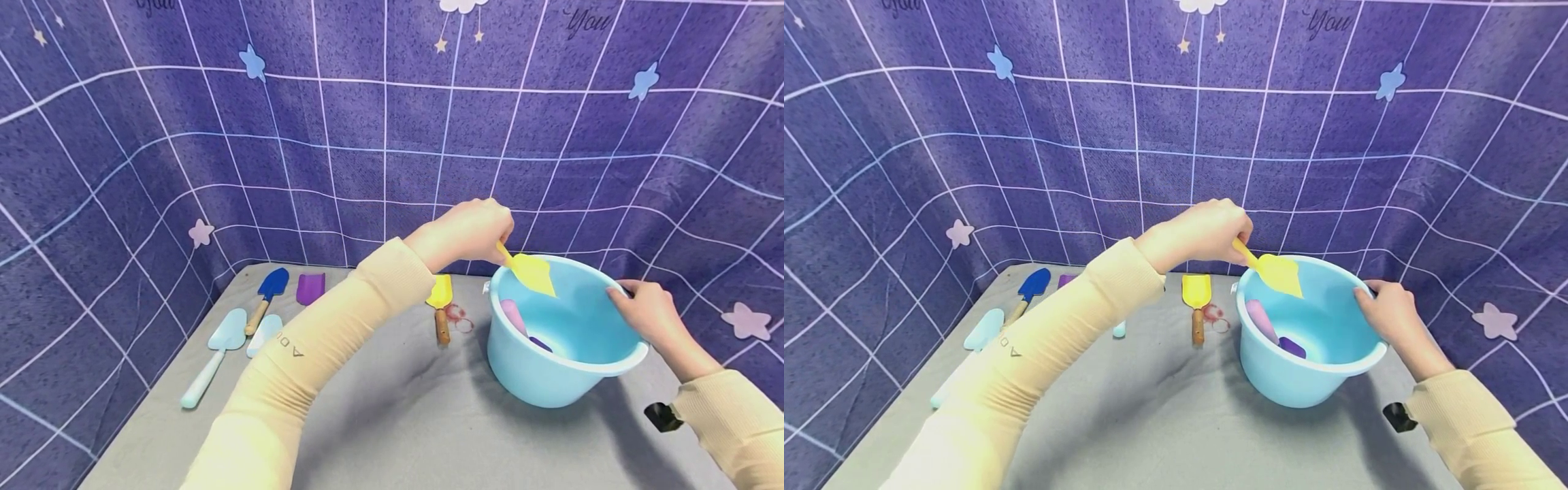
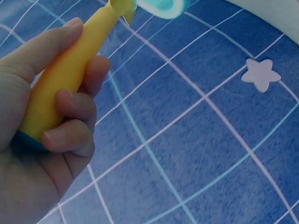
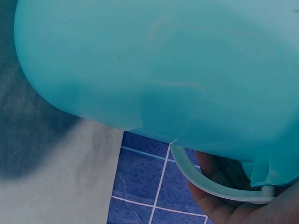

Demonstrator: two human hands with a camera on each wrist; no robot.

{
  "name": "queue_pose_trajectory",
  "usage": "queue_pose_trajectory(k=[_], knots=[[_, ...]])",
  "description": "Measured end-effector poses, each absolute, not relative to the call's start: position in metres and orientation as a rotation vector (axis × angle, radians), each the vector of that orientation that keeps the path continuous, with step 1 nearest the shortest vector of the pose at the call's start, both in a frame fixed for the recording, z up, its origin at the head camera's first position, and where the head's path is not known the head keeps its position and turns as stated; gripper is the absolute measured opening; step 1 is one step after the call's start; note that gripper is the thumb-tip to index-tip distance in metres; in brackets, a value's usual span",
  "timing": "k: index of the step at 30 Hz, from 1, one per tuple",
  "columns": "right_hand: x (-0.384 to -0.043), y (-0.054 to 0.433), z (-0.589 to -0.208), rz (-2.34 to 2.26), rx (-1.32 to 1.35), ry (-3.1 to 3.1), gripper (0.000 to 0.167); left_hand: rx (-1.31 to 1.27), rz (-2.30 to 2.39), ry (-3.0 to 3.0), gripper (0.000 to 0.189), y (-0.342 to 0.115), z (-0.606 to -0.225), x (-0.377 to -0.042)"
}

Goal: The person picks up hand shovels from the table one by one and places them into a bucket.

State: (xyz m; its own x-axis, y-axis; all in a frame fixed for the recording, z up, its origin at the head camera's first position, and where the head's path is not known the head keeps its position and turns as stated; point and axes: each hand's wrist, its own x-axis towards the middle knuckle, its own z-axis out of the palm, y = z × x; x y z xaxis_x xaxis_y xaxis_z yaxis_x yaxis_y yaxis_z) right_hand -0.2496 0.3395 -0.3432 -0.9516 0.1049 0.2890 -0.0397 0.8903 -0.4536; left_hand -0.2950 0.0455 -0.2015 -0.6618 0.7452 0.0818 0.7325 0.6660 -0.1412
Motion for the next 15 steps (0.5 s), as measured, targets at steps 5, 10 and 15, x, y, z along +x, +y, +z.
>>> queue_pose_trajectory(k=[5,10,15], knots=[[-0.249,0.339,-0.343,0.670,-0.049,-2.743,0.044,-1.255,0.203,-2.750,0.026,0.058,-0.213,-0.298],[-0.249,0.339,-0.343,0.670,-0.039,-2.741,0.043,-1.290,0.199,-2.767,0.024,0.072,-0.223,-0.299],[-0.249,0.338,-0.343,0.673,-0.031,-2.734,0.042,-1.343,0.221,-2.786,0.024,0.085,-0.233,-0.297]])
